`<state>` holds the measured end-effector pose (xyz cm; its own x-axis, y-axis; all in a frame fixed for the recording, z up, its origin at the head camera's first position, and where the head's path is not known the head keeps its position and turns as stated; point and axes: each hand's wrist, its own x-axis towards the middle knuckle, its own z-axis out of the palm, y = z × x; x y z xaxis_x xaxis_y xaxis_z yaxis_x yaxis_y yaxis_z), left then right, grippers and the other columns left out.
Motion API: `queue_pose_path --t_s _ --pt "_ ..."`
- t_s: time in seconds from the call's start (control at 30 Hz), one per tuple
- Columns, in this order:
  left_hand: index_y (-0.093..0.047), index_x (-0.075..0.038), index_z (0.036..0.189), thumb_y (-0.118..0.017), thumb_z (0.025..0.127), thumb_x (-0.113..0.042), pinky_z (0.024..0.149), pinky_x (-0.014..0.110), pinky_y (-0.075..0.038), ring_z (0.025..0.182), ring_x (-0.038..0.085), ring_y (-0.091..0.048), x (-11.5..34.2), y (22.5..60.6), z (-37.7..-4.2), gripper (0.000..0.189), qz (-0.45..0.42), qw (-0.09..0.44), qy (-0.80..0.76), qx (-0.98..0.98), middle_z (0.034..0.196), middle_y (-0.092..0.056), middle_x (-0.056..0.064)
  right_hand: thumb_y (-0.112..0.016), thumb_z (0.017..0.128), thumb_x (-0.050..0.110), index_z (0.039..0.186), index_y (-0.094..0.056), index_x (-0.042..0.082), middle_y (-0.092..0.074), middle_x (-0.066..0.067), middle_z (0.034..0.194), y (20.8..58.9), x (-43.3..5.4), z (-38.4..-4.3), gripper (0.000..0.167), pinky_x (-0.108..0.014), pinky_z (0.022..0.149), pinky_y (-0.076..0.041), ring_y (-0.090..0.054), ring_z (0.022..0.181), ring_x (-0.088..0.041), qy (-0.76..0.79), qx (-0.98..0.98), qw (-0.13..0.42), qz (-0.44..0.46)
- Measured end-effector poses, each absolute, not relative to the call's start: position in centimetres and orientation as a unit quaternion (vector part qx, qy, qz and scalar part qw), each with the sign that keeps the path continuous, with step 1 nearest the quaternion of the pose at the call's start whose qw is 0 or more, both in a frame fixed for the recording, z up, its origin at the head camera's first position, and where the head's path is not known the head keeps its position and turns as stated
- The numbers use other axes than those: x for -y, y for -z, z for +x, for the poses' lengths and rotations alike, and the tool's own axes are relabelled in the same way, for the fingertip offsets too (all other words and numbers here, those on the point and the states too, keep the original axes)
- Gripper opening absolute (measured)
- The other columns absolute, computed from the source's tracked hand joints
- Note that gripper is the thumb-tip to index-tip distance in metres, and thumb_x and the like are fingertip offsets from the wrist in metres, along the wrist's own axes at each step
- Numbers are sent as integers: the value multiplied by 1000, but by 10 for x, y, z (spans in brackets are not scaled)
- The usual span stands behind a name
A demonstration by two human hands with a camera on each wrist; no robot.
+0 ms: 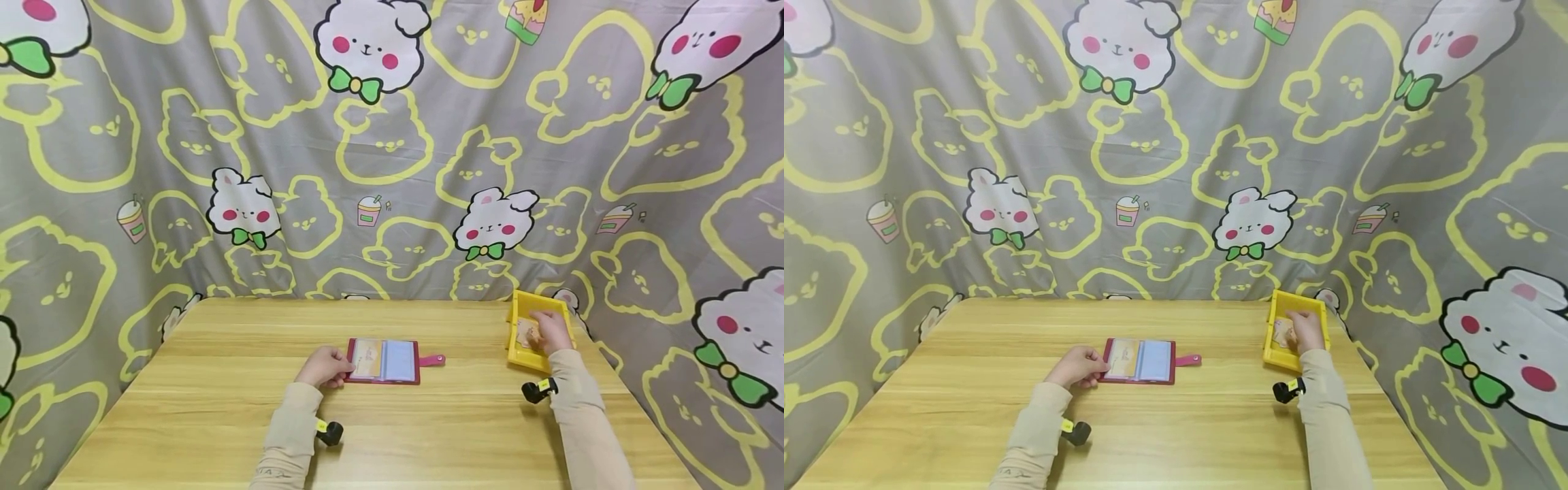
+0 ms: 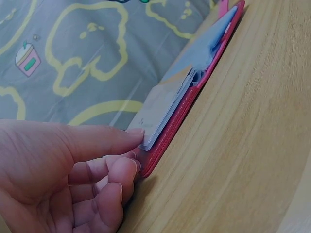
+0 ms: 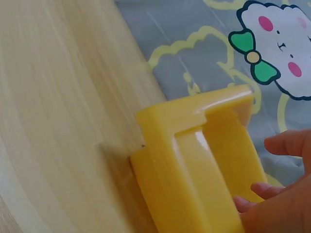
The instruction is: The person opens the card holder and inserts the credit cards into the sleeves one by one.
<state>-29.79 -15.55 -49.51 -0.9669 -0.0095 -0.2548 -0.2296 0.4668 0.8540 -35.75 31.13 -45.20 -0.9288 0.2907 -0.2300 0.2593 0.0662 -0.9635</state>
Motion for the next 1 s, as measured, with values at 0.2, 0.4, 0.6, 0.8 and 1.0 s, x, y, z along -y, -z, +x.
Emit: queue_pose_path --t_s 0.2,0.4,0.6,0.8,1.0 --pt "-61 -2 84 -72 86 -11 44 17 -45 44 8 -51 155 494 -298 15 -68 107 -513 -849 60 -53 2 -46 99 25 150 -20 -2 -21 -18 155 459 -313 -364 64 -23 72 -55 -43 115 -26 -659 723 7 -208" --pt "-61 -2 84 -72 86 -12 44 17 -45 44 8 -50 155 495 -297 16 -65 102 -512 -850 60 -53 2 -48 99 23 150 -22 -3 -28 -16 147 460 -313 -365 63 -19 69 -54 -49 93 -15 -671 712 -6 -206" --pt "-61 -2 84 -72 86 -12 45 18 -46 45 8 -51 155 495 -298 15 -68 106 -512 -850 61 -54 3 -49 98 18 146 -28 -2 -40 -4 104 461 -313 -365 55 -19 65 -52 -52 62 -4 -688 697 4 -202" --pt "-59 -3 83 -72 87 -12 45 18 -47 45 7 -51 156 493 -296 16 -66 110 -510 -851 61 -54 2 -50 98 18 148 -24 -1 -38 -8 119 462 -311 -364 59 -19 69 -51 -49 84 -12 -698 684 12 -209" --pt "-59 -2 83 -72 86 -12 44 17 -45 44 8 -50 156 496 -297 17 -64 105 -509 -852 60 -53 3 -49 97 18 151 -22 3 -37 1 115 465 -310 -367 62 -23 75 -50 -41 92 -16 -696 681 33 -226"
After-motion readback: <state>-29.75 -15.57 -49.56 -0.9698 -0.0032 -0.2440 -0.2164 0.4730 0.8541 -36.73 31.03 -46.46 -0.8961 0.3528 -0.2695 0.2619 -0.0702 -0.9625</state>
